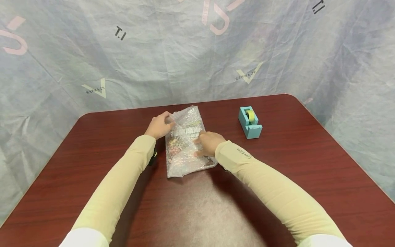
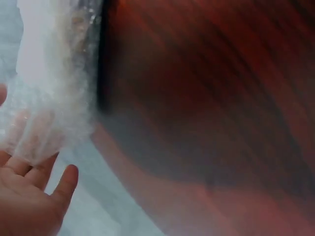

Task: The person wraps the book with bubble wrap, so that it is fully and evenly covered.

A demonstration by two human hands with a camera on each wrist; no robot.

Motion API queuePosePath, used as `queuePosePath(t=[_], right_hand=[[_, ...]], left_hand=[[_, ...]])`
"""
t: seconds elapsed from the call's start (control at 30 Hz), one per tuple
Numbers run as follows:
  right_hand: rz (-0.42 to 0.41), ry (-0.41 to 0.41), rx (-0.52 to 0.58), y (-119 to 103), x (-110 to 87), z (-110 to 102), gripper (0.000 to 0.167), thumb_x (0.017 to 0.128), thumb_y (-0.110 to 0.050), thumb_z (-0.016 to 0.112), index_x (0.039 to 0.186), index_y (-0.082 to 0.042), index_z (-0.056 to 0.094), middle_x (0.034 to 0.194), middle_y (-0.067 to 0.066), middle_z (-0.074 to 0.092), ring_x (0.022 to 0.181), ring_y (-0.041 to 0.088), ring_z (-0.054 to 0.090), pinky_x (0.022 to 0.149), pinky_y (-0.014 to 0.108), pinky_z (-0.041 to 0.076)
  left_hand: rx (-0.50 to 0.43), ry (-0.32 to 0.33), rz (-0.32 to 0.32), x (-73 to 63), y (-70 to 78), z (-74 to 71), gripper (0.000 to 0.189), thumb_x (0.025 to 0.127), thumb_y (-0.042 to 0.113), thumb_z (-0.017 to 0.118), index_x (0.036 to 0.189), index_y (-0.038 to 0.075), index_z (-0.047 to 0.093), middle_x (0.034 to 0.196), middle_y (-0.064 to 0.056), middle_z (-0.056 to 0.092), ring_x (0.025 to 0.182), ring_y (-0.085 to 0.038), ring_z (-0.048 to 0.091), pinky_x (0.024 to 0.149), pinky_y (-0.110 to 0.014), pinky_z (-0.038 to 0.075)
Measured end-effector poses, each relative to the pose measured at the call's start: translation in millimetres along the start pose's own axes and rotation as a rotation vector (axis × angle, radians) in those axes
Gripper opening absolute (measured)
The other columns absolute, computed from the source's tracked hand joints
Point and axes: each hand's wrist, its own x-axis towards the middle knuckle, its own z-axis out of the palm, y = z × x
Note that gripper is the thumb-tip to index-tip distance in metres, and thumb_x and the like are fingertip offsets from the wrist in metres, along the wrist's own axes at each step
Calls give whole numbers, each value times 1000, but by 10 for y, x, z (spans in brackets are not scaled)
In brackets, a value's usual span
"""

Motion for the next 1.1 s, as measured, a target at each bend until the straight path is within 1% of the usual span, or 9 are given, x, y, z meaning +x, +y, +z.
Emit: queuePosePath(t=[0.13, 0.23, 0.3, 0.53, 0.6, 0.67, 0.8, 0.93, 1.1], right_hand=[[7, -9, -3, 0, 1, -12, 57, 95, -35, 74, 142, -7, 59, 136, 18, 56, 116, 34, 61, 99, 45, 50], [6, -14, 5, 0, 2, -20, 57, 95, -35, 74, 143, -7, 59, 137, 18, 56, 116, 33, 61, 99, 44, 50], [5, -15, 11, -2, 1, -24, 57, 95, -34, 74, 143, -7, 59, 137, 18, 56, 116, 33, 62, 99, 44, 50], [6, -14, 12, 5, 16, -17, 57, 95, -35, 74, 143, -7, 59, 137, 18, 56, 115, 33, 62, 98, 44, 51], [9, -16, 12, 2, 15, -12, 57, 95, -35, 74, 143, -8, 59, 137, 18, 56, 115, 33, 62, 99, 45, 51], [7, -16, 7, -3, 9, -11, 57, 95, -35, 73, 143, -7, 59, 137, 18, 56, 114, 32, 63, 98, 45, 51], [7, -22, 5, -11, -3, -19, 56, 96, -34, 73, 143, -6, 59, 137, 18, 56, 113, 32, 63, 98, 45, 51], [19, -33, 2, -18, -5, -27, 57, 96, -35, 72, 144, -8, 59, 138, 17, 55, 114, 31, 63, 99, 45, 51], [30, -30, 1, -18, -6, -34, 56, 96, -36, 72, 144, -10, 59, 138, 16, 55, 115, 31, 62, 99, 45, 51]], left_hand=[[129, -80, 45, 3, 75, -8, 57, 100, 33, 62, 154, 22, 46, 152, -15, 47, 136, -37, 47, 111, -56, 36], [237, -134, 64, -34, 156, -28, 57, 100, 35, 62, 154, 28, 46, 156, -15, 42, 143, -34, 39, 117, -56, 27], [290, -159, 67, -68, 210, -36, 55, 99, 36, 62, 152, 27, 49, 156, -13, 42, 142, -33, 41, 118, -55, 26], [421, -187, 42, -226, 395, -32, 54, 98, 40, 63, 147, 20, 52, 145, -5, 58, 137, -29, 49, 124, -52, 0], [457, -195, 40, -267, 437, -25, 55, 97, 41, 64, 146, 18, 52, 137, -6, 64, 128, -30, 57, 124, -51, 7], [481, -199, 33, -293, 468, -16, 56, 97, 42, 65, 145, 16, 52, 133, -7, 66, 121, -32, 61, 121, -49, 23], [514, -213, 20, -313, 513, 6, 73, 95, 45, 67, 155, 16, 39, 145, -14, 55, 127, -35, 57, 105, -48, 45], [560, -242, 11, -300, 544, 30, 87, 95, 49, 67, 164, 22, 23, 160, -16, 37, 141, -34, 43, 108, -50, 43], [566, -253, 17, -288, 580, 53, 76, 95, 48, 67, 160, 27, 35, 157, -18, 35, 142, -37, 38, 110, -57, 38]])
